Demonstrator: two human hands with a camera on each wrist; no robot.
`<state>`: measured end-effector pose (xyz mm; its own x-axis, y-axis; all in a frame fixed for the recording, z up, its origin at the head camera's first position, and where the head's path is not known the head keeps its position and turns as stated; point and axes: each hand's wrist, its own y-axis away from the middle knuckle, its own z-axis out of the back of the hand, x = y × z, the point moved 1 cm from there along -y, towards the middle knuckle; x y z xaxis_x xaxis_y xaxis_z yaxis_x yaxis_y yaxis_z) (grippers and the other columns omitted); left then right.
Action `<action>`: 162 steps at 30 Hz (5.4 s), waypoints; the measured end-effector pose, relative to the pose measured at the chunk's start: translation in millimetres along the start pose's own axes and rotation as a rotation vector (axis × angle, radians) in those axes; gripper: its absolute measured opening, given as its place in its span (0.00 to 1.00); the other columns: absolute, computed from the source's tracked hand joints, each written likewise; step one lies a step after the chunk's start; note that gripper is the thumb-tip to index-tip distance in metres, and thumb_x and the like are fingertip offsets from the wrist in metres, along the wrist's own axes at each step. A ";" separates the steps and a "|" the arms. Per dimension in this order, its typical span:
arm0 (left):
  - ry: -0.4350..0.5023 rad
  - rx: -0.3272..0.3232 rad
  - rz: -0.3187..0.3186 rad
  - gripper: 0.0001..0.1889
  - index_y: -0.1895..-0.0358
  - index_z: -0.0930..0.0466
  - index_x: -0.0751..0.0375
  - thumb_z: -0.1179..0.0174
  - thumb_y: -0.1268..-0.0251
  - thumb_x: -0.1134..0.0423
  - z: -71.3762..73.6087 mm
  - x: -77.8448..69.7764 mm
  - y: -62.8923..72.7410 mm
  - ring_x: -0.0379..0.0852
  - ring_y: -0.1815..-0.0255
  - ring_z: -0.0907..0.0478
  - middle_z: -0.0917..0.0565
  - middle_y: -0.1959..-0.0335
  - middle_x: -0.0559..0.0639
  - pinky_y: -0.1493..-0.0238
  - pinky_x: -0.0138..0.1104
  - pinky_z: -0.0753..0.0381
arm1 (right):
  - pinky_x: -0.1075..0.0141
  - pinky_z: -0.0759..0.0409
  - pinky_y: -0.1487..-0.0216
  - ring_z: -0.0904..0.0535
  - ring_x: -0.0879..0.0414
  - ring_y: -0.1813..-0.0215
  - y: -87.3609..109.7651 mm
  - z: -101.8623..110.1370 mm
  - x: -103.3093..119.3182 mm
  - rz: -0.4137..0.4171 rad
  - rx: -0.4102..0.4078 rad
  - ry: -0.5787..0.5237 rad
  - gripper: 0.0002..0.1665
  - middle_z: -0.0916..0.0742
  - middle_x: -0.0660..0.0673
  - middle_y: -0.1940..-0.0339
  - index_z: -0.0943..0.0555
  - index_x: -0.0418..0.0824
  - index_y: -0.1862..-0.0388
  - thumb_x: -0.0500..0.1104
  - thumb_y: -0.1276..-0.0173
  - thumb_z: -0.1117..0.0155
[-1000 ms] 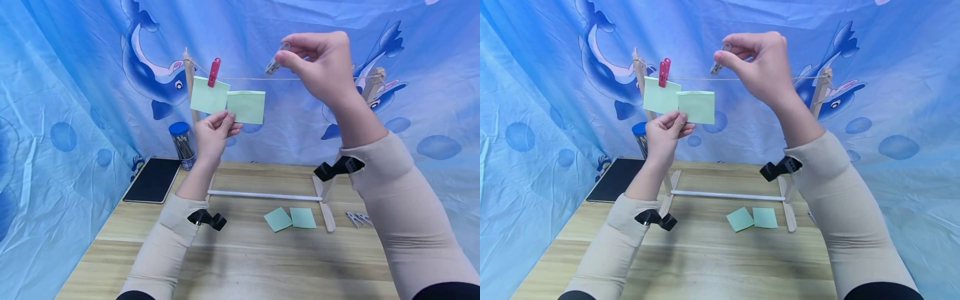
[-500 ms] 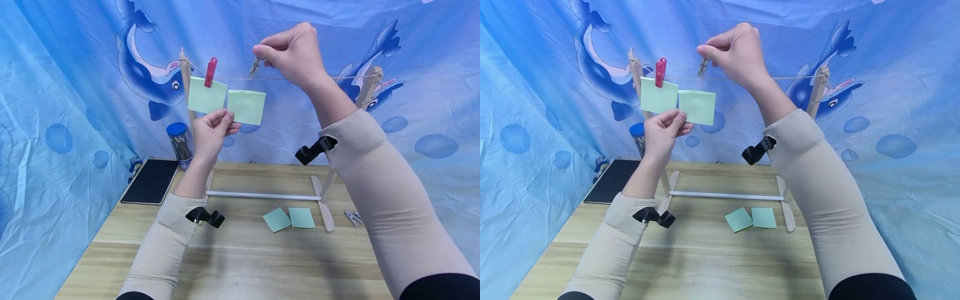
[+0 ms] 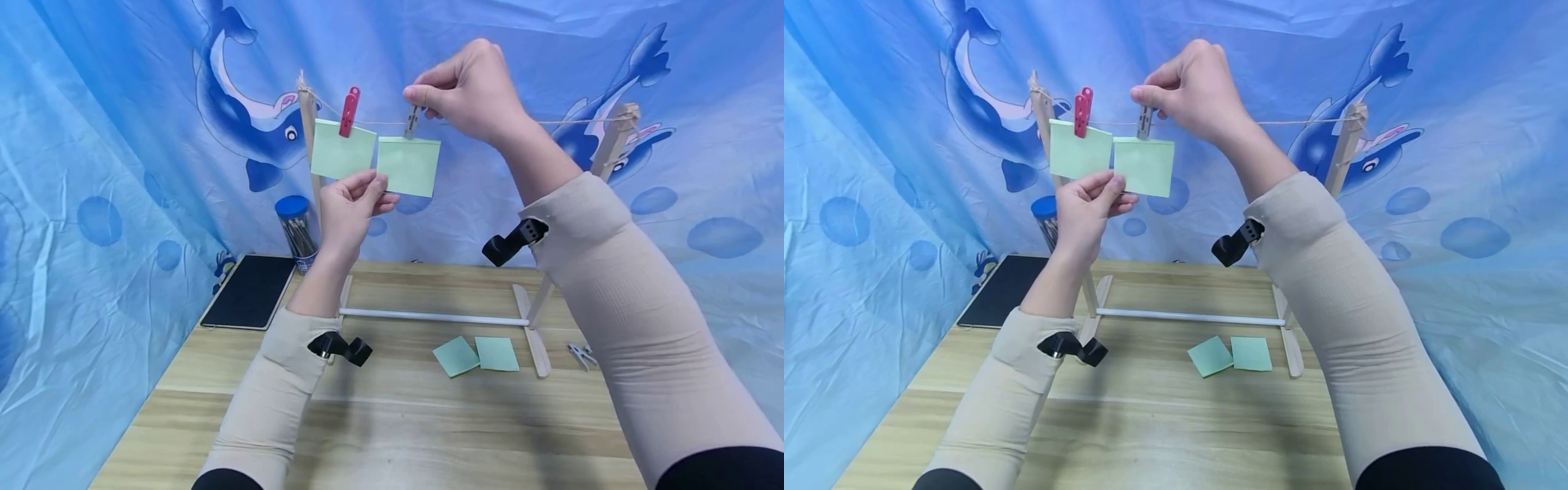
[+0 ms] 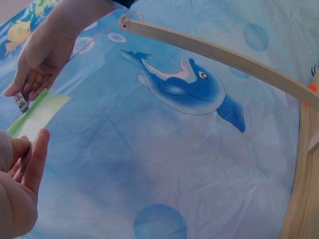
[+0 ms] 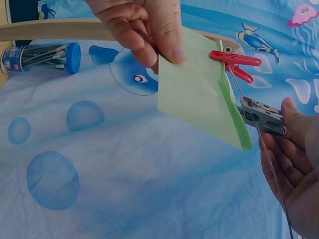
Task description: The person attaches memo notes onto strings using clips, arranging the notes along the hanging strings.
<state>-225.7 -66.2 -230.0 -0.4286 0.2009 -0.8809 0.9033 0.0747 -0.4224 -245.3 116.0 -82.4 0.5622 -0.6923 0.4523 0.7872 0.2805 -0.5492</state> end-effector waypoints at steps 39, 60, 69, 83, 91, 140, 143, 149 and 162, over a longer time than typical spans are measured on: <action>-0.020 -0.008 0.001 0.16 0.47 0.14 0.66 0.35 0.31 0.59 1.4 9.5 1.9 0.45 0.65 0.11 0.11 0.60 0.58 0.56 0.35 0.12 | 0.66 0.16 0.53 0.13 0.59 0.60 7.8 -3.1 -4.3 0.128 0.192 0.069 0.25 0.09 0.47 0.57 0.12 0.41 0.47 0.59 0.29 0.34; -0.089 0.074 0.121 0.16 0.46 0.16 0.69 0.37 0.27 0.60 14.1 46.4 18.8 0.41 0.67 0.13 0.11 0.62 0.54 0.62 0.36 0.11 | 0.61 0.17 0.46 0.16 0.56 0.49 9.4 -4.1 -10.1 0.083 0.172 0.095 0.33 0.10 0.45 0.52 0.18 0.40 0.36 0.60 0.29 0.35; -0.119 0.114 0.160 0.16 0.45 0.17 0.69 0.38 0.26 0.60 15.8 54.7 23.4 0.42 0.66 0.12 0.11 0.60 0.54 0.61 0.37 0.11 | 0.68 0.22 0.36 0.18 0.56 0.41 11.2 2.8 -10.5 0.091 0.032 -0.043 0.33 0.14 0.45 0.42 0.23 0.41 0.31 0.56 0.29 0.32; -0.196 0.173 0.183 0.17 0.43 0.18 0.68 0.36 0.28 0.60 24.7 71.4 31.3 0.45 0.60 0.13 0.13 0.54 0.61 0.53 0.41 0.12 | 0.66 0.17 0.43 0.16 0.56 0.48 50.6 26.6 -27.7 0.500 -0.294 -0.309 0.18 0.11 0.40 0.51 0.18 0.28 0.45 0.33 0.32 0.33; -0.302 0.226 0.218 0.18 0.42 0.19 0.67 0.36 0.29 0.61 33.6 95.0 49.3 0.52 0.53 0.14 0.14 0.52 0.61 0.49 0.40 0.13 | 0.68 0.16 0.47 0.14 0.58 0.53 112.7 6.4 -66.4 0.503 -0.169 -0.386 0.20 0.11 0.34 0.56 0.17 0.25 0.49 0.40 0.31 0.30; -0.728 0.709 0.024 0.19 0.41 0.18 0.65 0.34 0.32 0.60 -4.4 210.4 174.1 0.53 0.37 0.23 0.19 0.39 0.56 0.32 0.44 0.26 | 0.85 0.26 0.52 0.24 0.75 0.52 385.5 -58.9 -290.8 -0.487 -0.059 -0.029 0.23 0.13 0.33 0.49 0.17 0.32 0.43 0.45 0.30 0.29; -0.808 0.789 -0.002 0.21 0.38 0.19 0.61 0.35 0.30 0.56 -8.3 210.4 177.4 0.53 0.30 0.28 0.20 0.35 0.55 0.26 0.45 0.33 | 0.85 0.27 0.53 0.21 0.68 0.51 390.4 -59.7 -296.4 -0.497 -0.054 0.001 0.24 0.13 0.33 0.48 0.18 0.32 0.42 0.45 0.31 0.28; -0.947 0.865 -0.049 0.22 0.38 0.19 0.57 0.38 0.28 0.50 -9.3 211.4 179.8 0.50 0.36 0.24 0.18 0.41 0.53 0.32 0.42 0.27 | 0.85 0.27 0.57 0.17 0.48 0.52 402.4 -63.1 -310.2 -0.468 0.001 0.074 0.26 0.13 0.32 0.51 0.18 0.31 0.43 0.41 0.38 0.22; -1.061 0.849 -0.086 0.16 0.53 0.12 0.52 0.34 0.32 0.45 -5.5 214.4 174.0 0.50 0.34 0.27 0.20 0.39 0.52 0.30 0.48 0.30 | 0.76 0.20 0.63 0.19 0.59 0.61 406.2 -66.5 -316.2 -0.379 0.035 0.100 0.24 0.14 0.38 0.57 0.17 0.32 0.46 0.35 0.41 0.21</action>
<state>-160.2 -4.7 -491.1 -0.6388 -0.6434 -0.4219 0.7480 -0.6476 -0.1449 -120.2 404.6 -495.2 0.2040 -0.8122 0.5466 0.9433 0.0138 -0.3316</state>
